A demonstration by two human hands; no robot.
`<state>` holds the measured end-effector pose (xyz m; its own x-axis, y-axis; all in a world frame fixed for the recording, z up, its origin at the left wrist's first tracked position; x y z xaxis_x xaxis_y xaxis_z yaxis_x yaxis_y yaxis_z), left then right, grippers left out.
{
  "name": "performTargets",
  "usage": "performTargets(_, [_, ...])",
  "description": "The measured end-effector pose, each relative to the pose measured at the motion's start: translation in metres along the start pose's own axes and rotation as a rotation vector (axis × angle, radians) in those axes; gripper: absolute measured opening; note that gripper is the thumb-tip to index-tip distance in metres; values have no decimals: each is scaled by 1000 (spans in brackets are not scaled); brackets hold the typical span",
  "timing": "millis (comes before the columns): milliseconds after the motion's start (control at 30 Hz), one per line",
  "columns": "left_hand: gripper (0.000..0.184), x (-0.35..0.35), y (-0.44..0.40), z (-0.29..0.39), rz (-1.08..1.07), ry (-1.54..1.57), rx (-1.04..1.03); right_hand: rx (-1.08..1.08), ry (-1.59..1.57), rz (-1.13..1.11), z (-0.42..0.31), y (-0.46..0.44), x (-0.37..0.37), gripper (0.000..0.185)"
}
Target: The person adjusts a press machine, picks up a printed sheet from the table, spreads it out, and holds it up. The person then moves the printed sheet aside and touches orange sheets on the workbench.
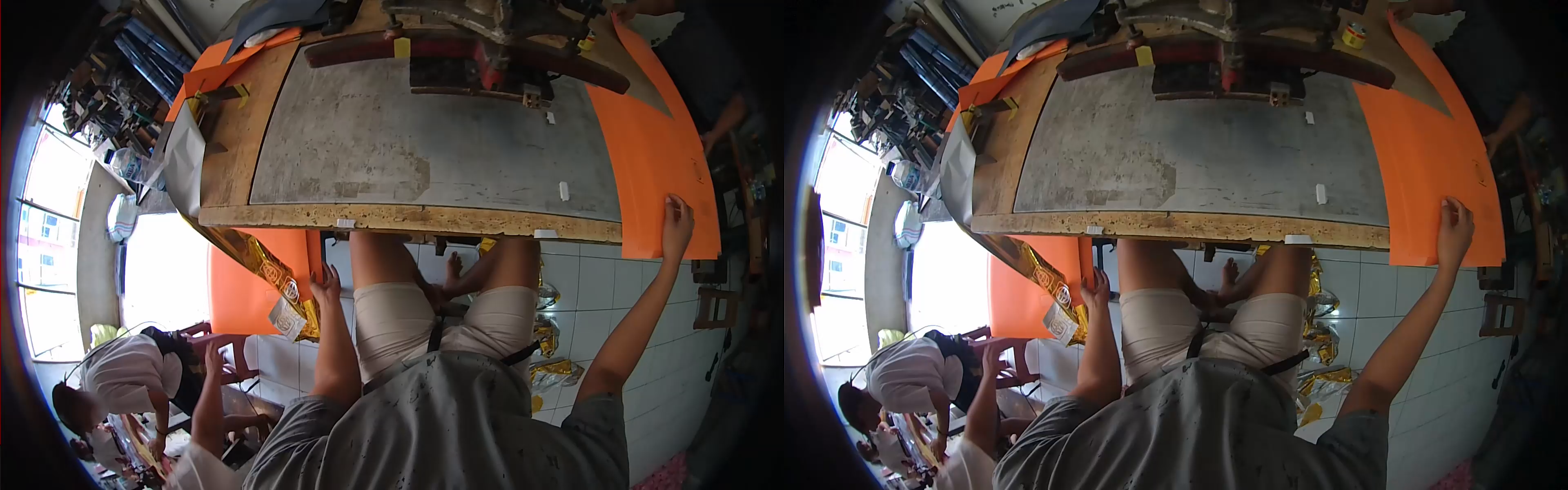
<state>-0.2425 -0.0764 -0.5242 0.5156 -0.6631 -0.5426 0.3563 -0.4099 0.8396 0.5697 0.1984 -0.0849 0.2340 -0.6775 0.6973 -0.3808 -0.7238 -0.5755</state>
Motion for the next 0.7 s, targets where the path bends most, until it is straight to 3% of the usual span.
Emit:
performTargets(100, [51, -18, 46, -25, 127, 56, -156, 16, 14, 2, -4, -2, -1, 39])
performTargets(200, [44, -8, 32, -7, 96, 82, -37, 10, 7, -10, 1, -4, -2, 40])
performTargets(433, [52, -27, 34, 3, 66, 242, -215, 0, 39, -20, -2, -3, -2, 41])
performTargets(700, [58, -24, 21, 11, 24, 286, -146, -10, 60, -44, 0, -5, -2, 43])
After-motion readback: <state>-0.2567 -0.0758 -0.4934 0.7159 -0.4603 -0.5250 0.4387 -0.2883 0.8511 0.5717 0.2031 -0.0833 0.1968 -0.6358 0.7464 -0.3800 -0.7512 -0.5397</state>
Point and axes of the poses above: each hand's wrist, its own y-axis away from the middle knuckle, its own x-axis out of the back of the hand, z = x × y, the point moved 2 cm from there along -y, towards the middle knuckle, and after that the axes turned 12 degrees about z, right-handed, at the moved point
